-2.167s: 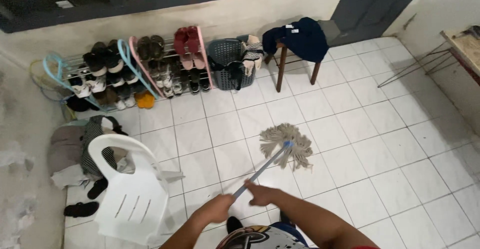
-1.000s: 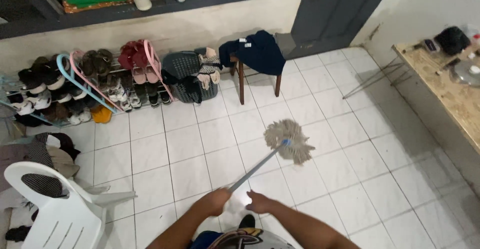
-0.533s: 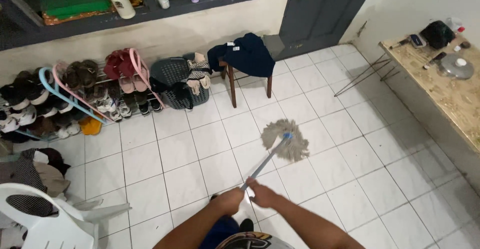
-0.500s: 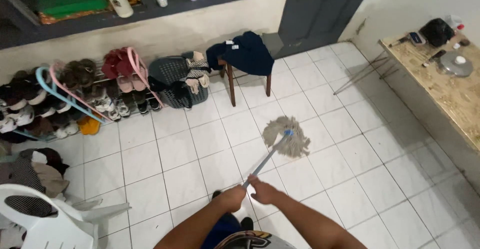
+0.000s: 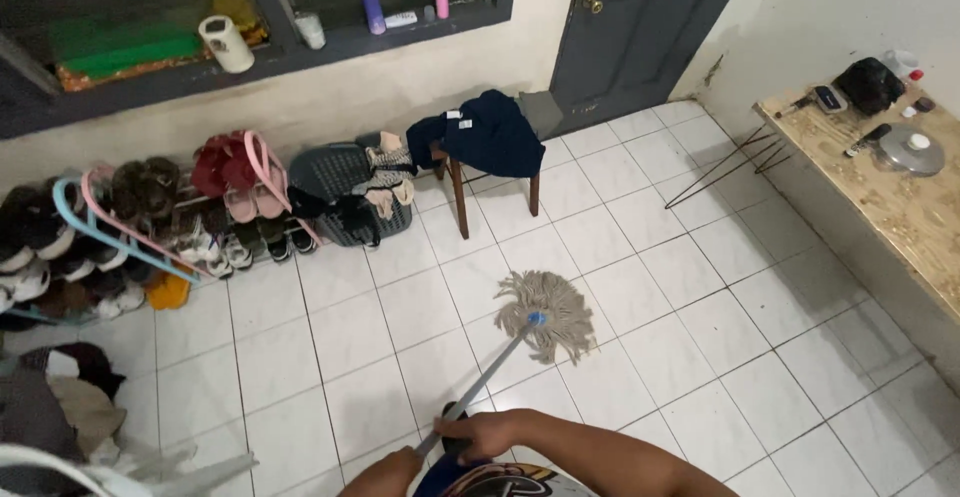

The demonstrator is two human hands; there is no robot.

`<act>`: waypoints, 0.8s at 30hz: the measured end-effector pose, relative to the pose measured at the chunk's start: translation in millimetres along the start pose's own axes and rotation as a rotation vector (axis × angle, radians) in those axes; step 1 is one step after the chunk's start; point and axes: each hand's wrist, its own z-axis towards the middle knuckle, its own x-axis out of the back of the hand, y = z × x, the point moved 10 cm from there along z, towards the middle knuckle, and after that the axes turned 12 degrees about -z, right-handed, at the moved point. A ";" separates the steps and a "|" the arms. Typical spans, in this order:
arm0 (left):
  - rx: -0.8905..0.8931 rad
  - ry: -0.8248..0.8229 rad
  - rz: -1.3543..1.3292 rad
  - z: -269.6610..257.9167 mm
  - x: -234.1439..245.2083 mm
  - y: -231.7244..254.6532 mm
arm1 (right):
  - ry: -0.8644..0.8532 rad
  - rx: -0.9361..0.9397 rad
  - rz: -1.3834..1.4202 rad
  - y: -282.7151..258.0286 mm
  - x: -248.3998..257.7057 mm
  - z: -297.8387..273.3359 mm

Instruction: The person mops a tiled floor using a string mop, moving back and forth across the room and around furniture. The person navigates around a white plastic chair, a shoe rack, and a wooden table while cleaning the floor surface.

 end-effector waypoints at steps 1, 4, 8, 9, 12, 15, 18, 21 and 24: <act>-0.001 -0.003 0.005 4.6 4.9 4.7 | 0.005 -0.001 0.002 13.8 2.6 2.1; -0.006 -0.026 -0.030 23.4 14.6 15.8 | 0.120 0.036 -0.066 50.7 27.8 6.2; 0.053 -0.080 0.044 92.1 1.7 18.4 | 0.068 -0.320 -0.039 138.9 42.1 -1.4; 0.107 -0.111 0.166 122.0 -3.2 13.2 | 0.113 -0.379 -0.113 160.9 52.6 -4.6; 0.098 -0.058 0.174 131.3 29.1 41.7 | 0.166 -0.434 -0.197 197.6 65.3 9.2; -0.064 0.004 -0.039 112.9 45.4 19.7 | 0.125 -0.382 -0.047 154.7 83.9 0.2; 0.080 -0.149 0.032 84.5 38.0 -20.4 | -0.009 -0.278 -0.085 104.5 89.3 -0.6; -0.107 0.670 -0.125 -111.6 165.4 191.0 | -0.031 -0.122 -0.033 64.4 110.9 -25.1; 0.275 0.207 -0.115 -9.6 92.3 66.8 | -0.097 -0.109 -0.141 91.8 113.1 -36.8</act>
